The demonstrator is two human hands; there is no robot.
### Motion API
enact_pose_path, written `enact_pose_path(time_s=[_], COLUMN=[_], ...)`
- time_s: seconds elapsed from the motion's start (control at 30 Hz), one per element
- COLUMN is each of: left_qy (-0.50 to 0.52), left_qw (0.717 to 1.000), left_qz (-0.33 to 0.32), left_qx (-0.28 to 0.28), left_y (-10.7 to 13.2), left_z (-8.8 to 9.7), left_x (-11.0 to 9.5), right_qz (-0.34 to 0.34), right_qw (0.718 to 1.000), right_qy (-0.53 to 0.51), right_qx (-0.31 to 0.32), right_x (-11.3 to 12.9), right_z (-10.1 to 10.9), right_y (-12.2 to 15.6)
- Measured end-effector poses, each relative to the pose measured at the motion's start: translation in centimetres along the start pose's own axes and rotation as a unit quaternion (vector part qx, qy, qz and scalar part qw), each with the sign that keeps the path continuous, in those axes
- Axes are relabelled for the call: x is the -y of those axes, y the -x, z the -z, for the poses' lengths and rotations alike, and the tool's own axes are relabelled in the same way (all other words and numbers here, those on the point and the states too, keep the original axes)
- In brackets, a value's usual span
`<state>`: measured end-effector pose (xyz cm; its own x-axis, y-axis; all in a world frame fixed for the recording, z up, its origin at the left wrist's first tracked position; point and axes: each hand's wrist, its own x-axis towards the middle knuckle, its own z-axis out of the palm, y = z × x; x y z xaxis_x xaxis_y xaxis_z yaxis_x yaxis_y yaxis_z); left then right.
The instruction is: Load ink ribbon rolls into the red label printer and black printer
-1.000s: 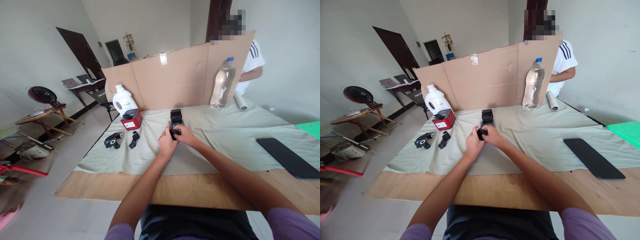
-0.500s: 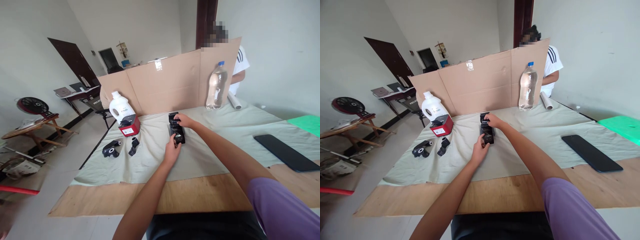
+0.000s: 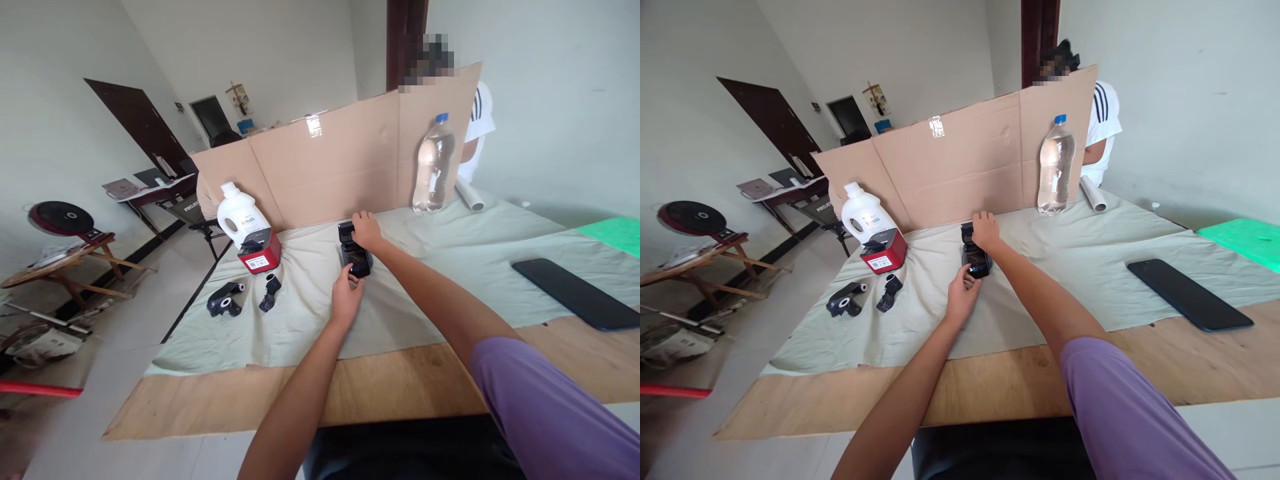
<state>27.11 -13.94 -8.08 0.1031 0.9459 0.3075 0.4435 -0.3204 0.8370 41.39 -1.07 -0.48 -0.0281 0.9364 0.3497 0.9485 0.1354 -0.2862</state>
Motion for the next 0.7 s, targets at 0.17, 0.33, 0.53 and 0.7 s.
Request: enact_pose_path(time_s=[0.17,0.33,0.53,0.7], left_qy=[-0.041,0.056,0.136,0.145], left_qw=[0.999,0.998,0.990,0.988], left_qz=[0.012,0.034,0.048,0.057], left_qx=[-0.013,0.001,0.012,0.013], left_y=[-0.5,-0.8,-0.5,0.0], left_z=[0.5,-0.1,-0.2,0.0], left_x=[-0.1,0.4,0.3,-0.1], right_qz=[0.020,0.066,0.112,0.070], right_qw=[0.999,0.996,0.972,0.962], right_qy=[-0.022,-0.044,-0.066,-0.083], right_qx=[0.012,0.048,0.198,0.252], right_x=[-0.7,-1.5,-2.2,-2.2], right_z=[0.6,1.2,2.7,1.7], right_y=[-0.9,-1.1,-2.1,-4.3])
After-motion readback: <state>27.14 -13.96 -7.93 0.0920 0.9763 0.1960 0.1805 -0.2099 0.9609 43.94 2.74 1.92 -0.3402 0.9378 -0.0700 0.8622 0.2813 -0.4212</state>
